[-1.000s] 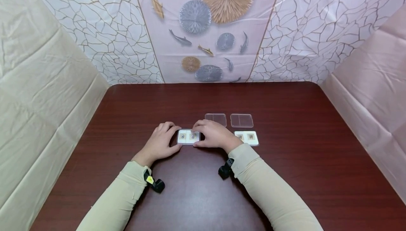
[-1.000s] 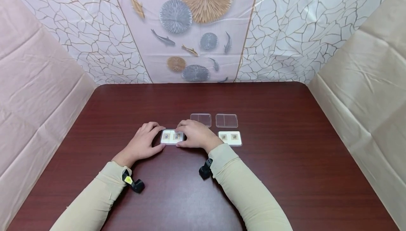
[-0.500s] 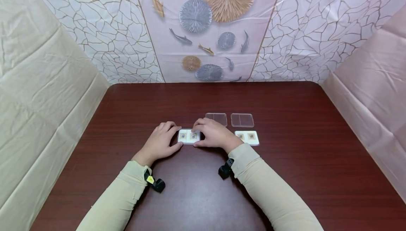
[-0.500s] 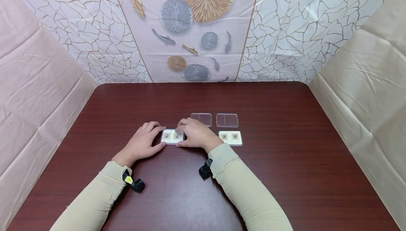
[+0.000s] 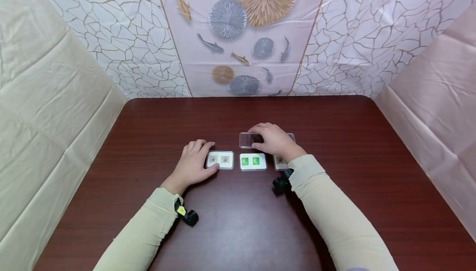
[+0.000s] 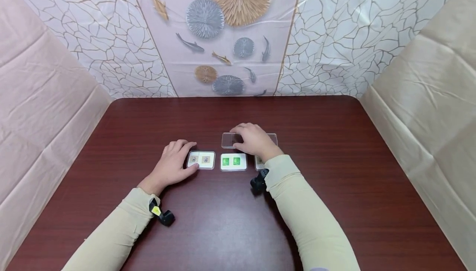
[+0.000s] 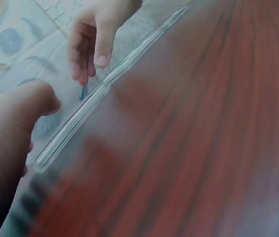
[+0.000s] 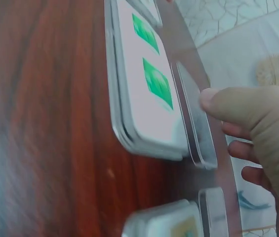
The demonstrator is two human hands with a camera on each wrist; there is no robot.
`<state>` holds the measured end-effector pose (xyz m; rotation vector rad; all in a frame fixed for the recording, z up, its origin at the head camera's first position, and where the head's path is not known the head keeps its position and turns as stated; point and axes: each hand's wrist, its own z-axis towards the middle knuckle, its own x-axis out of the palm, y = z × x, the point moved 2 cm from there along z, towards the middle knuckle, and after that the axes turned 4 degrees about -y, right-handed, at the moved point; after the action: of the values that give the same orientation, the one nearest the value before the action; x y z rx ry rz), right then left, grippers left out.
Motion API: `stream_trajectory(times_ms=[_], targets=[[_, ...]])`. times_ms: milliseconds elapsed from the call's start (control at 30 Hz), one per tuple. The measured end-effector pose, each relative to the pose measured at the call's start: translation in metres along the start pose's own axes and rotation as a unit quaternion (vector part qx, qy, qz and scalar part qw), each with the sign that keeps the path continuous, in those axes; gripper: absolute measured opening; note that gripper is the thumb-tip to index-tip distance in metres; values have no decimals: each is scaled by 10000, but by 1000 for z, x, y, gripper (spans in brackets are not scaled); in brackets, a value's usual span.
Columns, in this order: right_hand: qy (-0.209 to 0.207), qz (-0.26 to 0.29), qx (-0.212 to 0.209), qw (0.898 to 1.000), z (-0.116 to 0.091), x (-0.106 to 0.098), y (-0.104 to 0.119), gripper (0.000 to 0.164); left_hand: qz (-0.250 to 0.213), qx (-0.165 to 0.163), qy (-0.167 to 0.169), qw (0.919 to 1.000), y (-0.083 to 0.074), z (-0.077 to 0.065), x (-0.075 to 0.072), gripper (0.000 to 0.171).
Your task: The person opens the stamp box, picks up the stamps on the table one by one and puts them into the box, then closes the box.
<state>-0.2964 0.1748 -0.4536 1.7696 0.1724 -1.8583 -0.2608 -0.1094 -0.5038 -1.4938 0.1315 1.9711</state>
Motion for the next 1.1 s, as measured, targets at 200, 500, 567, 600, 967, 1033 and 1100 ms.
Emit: stream_trajectory(times_ms=[200,500,567,600,967,1033,1100], targets=[[523,-39,-8,9986,1,-2,-10,49,78,44,-138,9999,-17,11,8,69],[536,-128,-328,9979,4,0,-7,39,637,255,-26,9976,-40,22,17,77],[559,47,-291,9980,3,1,-6,39,702,265,26,9972,-42,22,18,78],[578,139,-277,9979,3,2,-5,39,729,263,53,9970,-43,22,19,78],[732,501,-521,9947,-11,2,1,36,846,197,106,9962,-47,23,20,87],[684,479,-605,9947,-14,2,2,36,839,218,116,9962,-47,24,21,89],[624,440,-692,9947,-18,2,2,36,868,236,144,9958,-48,24,21,89]])
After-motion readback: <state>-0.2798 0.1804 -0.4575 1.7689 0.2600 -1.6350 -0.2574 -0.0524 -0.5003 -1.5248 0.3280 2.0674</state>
